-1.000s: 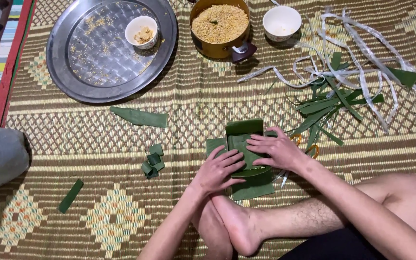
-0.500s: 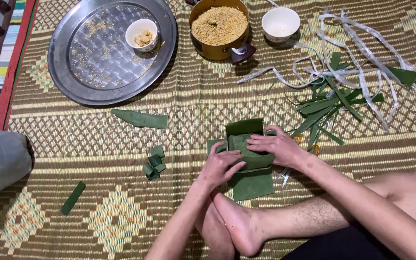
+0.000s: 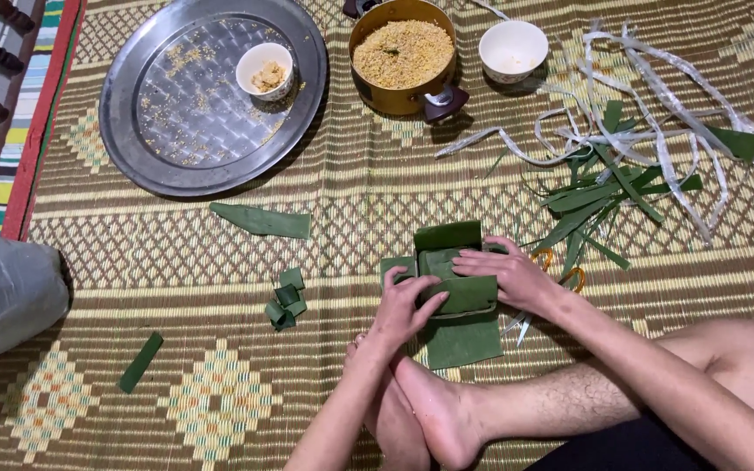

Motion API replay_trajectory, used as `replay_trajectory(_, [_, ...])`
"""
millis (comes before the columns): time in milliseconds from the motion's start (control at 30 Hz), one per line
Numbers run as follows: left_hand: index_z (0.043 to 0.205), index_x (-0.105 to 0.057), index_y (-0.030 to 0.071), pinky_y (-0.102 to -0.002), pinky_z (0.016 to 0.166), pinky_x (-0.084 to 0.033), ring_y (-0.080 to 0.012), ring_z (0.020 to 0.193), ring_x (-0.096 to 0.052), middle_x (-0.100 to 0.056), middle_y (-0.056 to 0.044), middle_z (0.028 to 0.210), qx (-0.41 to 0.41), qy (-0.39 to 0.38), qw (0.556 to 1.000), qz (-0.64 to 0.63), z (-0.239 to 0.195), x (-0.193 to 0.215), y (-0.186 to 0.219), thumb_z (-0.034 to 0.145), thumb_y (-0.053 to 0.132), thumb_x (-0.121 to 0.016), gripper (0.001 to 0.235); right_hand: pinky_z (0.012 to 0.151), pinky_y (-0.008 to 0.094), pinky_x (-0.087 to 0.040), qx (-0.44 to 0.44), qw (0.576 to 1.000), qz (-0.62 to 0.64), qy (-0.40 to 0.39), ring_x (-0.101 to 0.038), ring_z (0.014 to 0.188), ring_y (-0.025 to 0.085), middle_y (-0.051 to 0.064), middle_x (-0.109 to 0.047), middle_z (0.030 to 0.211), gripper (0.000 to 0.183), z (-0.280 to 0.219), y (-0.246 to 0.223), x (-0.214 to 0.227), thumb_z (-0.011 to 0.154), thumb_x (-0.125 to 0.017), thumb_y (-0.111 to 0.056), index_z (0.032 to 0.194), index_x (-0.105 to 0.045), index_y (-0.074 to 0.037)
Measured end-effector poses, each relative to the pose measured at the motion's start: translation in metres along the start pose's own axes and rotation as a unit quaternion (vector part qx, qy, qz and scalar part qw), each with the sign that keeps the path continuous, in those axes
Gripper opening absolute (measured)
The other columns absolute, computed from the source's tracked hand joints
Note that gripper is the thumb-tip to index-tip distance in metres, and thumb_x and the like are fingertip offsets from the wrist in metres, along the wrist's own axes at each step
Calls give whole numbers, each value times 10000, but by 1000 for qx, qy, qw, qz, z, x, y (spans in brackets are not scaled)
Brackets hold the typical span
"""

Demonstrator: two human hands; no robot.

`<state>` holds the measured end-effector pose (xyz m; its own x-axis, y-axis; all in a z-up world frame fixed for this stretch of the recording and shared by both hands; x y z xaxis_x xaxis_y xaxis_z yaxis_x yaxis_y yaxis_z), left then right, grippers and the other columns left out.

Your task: Filling a square mold lined with banana leaves with grains and folding the leaves to wrap the food.

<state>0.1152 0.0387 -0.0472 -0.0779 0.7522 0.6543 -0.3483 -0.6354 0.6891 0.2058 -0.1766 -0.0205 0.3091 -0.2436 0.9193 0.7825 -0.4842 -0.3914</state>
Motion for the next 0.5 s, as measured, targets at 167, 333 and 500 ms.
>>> replay_trajectory(167, [1250, -674, 222, -451, 1183, -345, -173, 1027, -804, -837, -25, 1056, 18, 2, 1000, 2, 6, 6, 10, 962, 344, -799, 337, 1345, 464, -215, -12, 1000, 8, 23, -560, 1437, 83, -17, -675, 1498, 852, -2, 1, -3, 771, -768, 128, 1509, -578, -253])
replay_trajectory(333, [1182, -746, 257, -487, 1134, -344, -169, 1032, -791, -835, 27, 1085, -16, -9, 1000, 3, 9, 10, 20, 975, 256, -782, 210, 1296, 502, -342, -35, 984, 141, 108, -724, 1244, 196, 89, -777, 1317, 768, -2, 9, -5, 933, -749, -79, 1631, -458, -213])
replay_trajectory(500, [1127, -770, 272, -470, 1117, -344, -144, 1049, -786, -834, 41, 1078, -24, -8, 1000, 18, 6, 6, 17, 1000, 255, -762, 128, 1244, 492, -431, -57, 969, 173, 170, -763, 1168, 215, 84, -787, 1292, 637, -6, 2, 2, 971, -696, -74, 1581, -540, -177])
Point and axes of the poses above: each hand's wrist, its own z-axis towards the middle knuckle, its own x-axis out of the back of the hand, y = z × x, the point moved 5 cm from there along z, towards the middle knuckle
